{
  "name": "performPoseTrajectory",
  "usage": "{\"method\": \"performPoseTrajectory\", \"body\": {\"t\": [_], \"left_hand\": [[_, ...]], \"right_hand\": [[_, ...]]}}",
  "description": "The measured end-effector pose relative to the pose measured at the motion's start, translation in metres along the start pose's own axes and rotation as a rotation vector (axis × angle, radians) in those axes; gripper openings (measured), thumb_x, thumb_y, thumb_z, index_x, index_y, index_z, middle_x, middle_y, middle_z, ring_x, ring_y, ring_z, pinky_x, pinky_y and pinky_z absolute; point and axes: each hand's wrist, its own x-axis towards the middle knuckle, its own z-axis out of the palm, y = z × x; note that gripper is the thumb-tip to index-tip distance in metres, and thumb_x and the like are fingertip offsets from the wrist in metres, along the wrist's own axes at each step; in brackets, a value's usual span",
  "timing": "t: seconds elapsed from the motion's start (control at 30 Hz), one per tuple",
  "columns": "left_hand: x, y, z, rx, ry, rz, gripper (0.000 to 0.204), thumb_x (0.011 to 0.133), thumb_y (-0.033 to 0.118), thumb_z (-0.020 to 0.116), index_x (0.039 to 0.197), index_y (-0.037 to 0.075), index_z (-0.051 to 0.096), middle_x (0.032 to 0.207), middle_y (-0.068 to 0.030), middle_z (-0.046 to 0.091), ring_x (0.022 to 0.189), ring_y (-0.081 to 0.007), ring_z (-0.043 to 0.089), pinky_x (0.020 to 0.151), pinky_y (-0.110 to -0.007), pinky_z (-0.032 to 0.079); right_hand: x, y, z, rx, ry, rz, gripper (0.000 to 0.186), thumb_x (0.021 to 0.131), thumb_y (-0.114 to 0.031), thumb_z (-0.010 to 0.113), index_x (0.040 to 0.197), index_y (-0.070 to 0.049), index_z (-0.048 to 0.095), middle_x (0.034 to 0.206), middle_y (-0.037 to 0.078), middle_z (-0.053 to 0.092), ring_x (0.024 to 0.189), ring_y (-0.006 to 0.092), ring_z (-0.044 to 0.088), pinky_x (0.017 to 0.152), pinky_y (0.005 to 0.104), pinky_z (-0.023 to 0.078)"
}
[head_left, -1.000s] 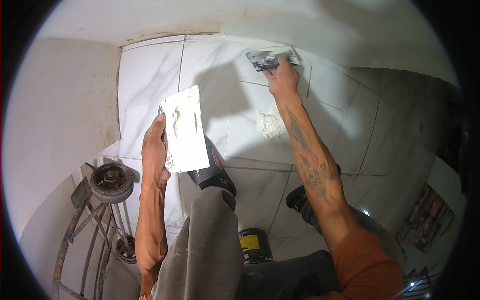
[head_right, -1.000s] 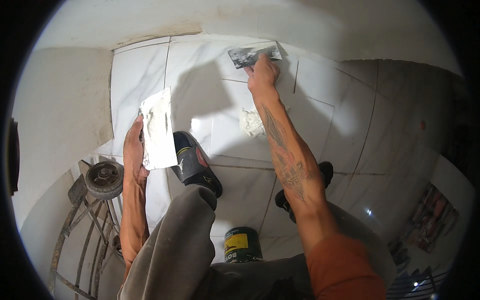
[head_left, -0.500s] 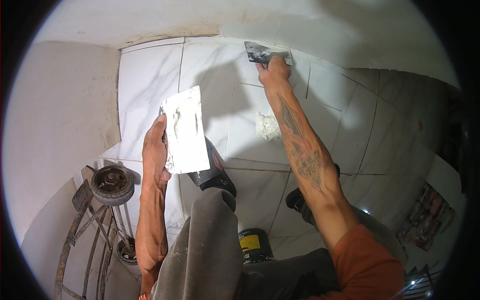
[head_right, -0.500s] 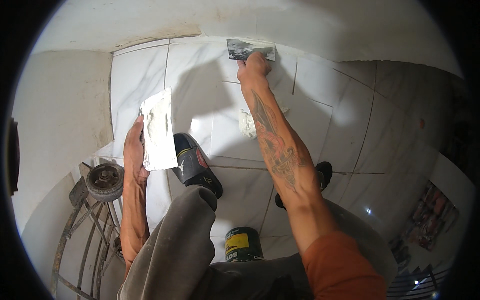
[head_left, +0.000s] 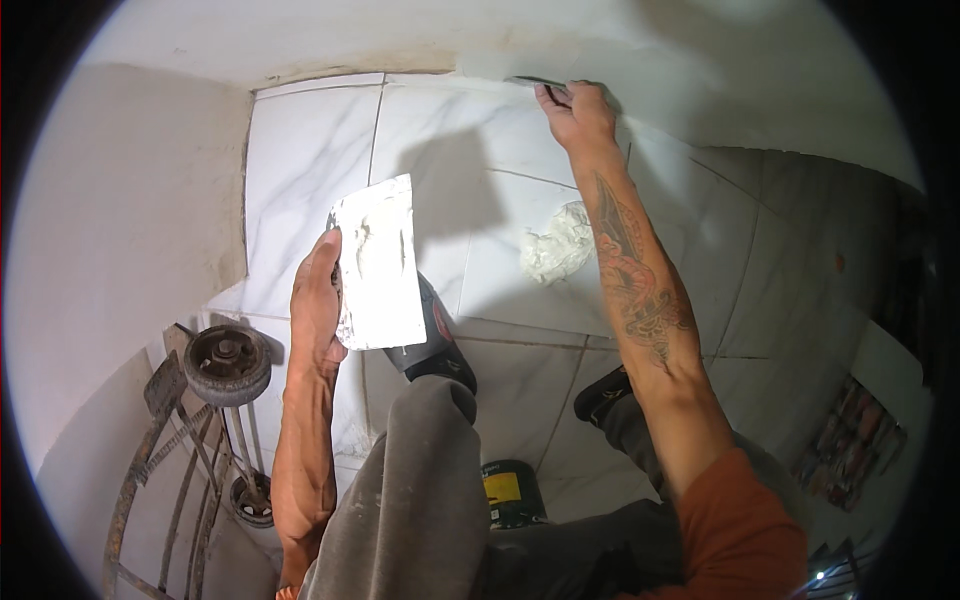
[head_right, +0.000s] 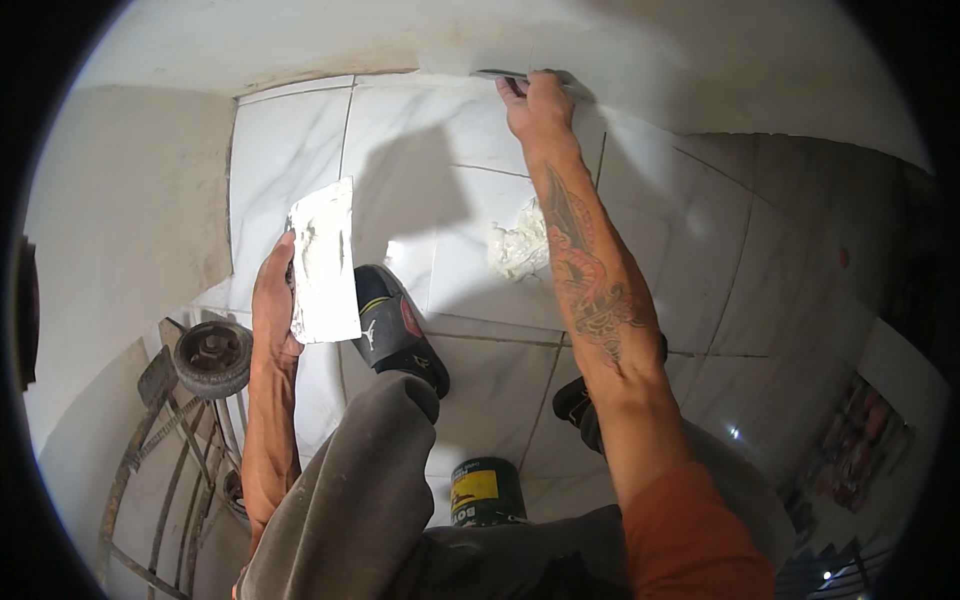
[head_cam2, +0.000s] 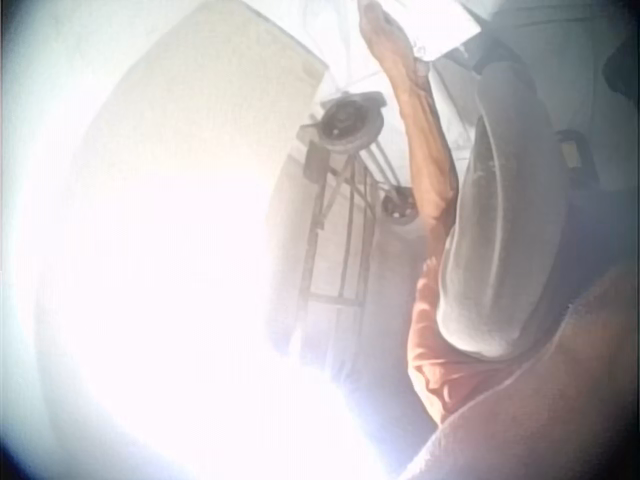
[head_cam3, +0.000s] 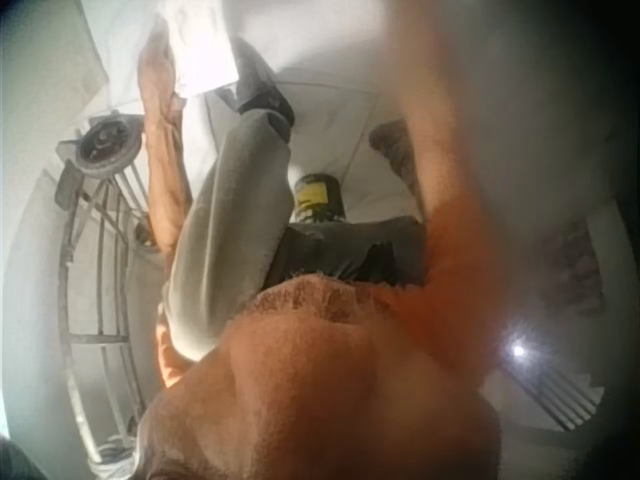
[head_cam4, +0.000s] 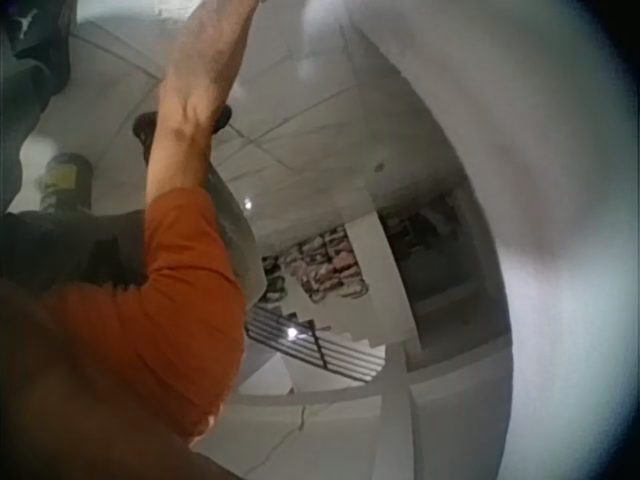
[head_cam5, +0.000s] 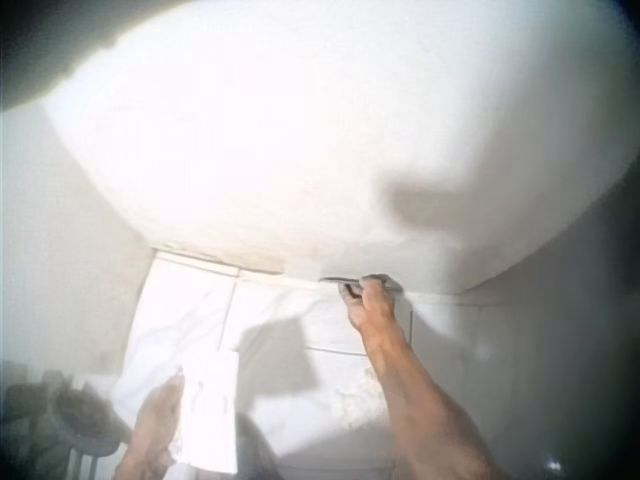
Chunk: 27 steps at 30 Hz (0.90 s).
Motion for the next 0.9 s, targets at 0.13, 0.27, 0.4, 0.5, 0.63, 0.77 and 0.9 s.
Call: {"method": "performPoseTrajectory", "body": {"t": [0.13, 0.27, 0.4, 0.5, 0.63, 0.77, 0.9], "left_hand": [[-0.004, 0.001, -0.008, 0.001, -0.013, -0.012, 0.041, 0.099, 0.026, 0.043, 0.124, -0.006, 0.051, 0.1, -0.0135, 0.066, 0.076, -0.0148, 0.069, 0.061, -0.027, 0.059], [-0.003, -0.005, -0.01, -0.078, -0.048, -0.01, 0.041, 0.097, 0.024, 0.045, 0.127, -0.005, 0.048, 0.106, -0.015, 0.065, 0.08, -0.0164, 0.07, 0.062, -0.029, 0.06], [-0.004, 0.0, -0.007, -0.06, -0.071, -0.013, 0.043, 0.097, 0.024, 0.044, 0.129, -0.005, 0.047, 0.106, -0.0147, 0.066, 0.079, -0.0166, 0.07, 0.061, -0.029, 0.06], [-0.01, 0.004, 0.002, 0.04, -0.046, 0.003, 0.042, 0.099, 0.028, 0.042, 0.121, -0.006, 0.053, 0.097, -0.0133, 0.067, 0.074, -0.0139, 0.069, 0.061, -0.026, 0.058], [-0.008, -0.002, -0.001, 0.013, 0.014, -0.006, 0.042, 0.098, 0.027, 0.044, 0.124, -0.006, 0.051, 0.1, -0.0135, 0.067, 0.074, -0.0147, 0.069, 0.059, -0.026, 0.059], [-0.009, -0.003, -0.007, -0.028, 0.004, -0.005, 0.044, 0.098, 0.025, 0.044, 0.129, -0.006, 0.046, 0.103, -0.0138, 0.067, 0.074, -0.0151, 0.069, 0.059, -0.027, 0.06], [-0.01, -0.001, -0.005, -0.016, -0.004, -0.008, 0.044, 0.098, 0.025, 0.045, 0.129, -0.006, 0.046, 0.103, -0.0137, 0.066, 0.074, -0.0151, 0.069, 0.059, -0.027, 0.06]], "right_hand": [[-0.042, -0.036, 0.018, 0.028, -0.121, -0.006, 0.03, 0.095, -0.001, 0.038, 0.122, 0.013, 0.038, 0.131, 0.027, 0.039, 0.121, 0.0357, 0.043, 0.106, 0.052, 0.04], [-0.1, -0.045, 0.012, 0.187, 0.019, 0.004, 0.036, 0.093, -0.006, 0.042, 0.123, 0.014, 0.037, 0.128, 0.028, 0.043, 0.116, 0.0364, 0.048, 0.101, 0.0499, 0.045], [-0.101, -0.021, -0.014, 0.129, -0.006, 0.022, 0.038, 0.092, -0.005, 0.042, 0.125, 0.013, 0.038, 0.13, 0.028, 0.042, 0.118, 0.0375, 0.047, 0.102, 0.0507, 0.044], [-0.079, -0.007, -0.02, 0.124, 0.012, 0.059, 0.037, 0.092, -0.004, 0.041, 0.125, 0.012, 0.038, 0.127, 0.026, 0.044, 0.117, 0.0374, 0.048, 0.103, 0.0503, 0.043], [-0.056, 0.001, -0.024, 0.128, 0.034, 0.031, 0.036, 0.092, -0.003, 0.039, 0.124, 0.012, 0.04, 0.126, 0.025, 0.046, 0.118, 0.0369, 0.049, 0.103, 0.0499, 0.043], [-0.039, -0.003, -0.023, 0.156, 0.091, 0.024, 0.036, 0.092, -0.003, 0.038, 0.124, 0.011, 0.041, 0.129, 0.025, 0.045, 0.12, 0.0375, 0.048, 0.103, 0.0497, 0.044], [-0.038, -0.016, -0.014, 0.175, -0.011, -0.004, 0.038, 0.093, -0.003, 0.039, 0.128, 0.012, 0.038, 0.133, 0.027, 0.041, 0.123, 0.0363, 0.045, 0.106, 0.0496, 0.041]]}}
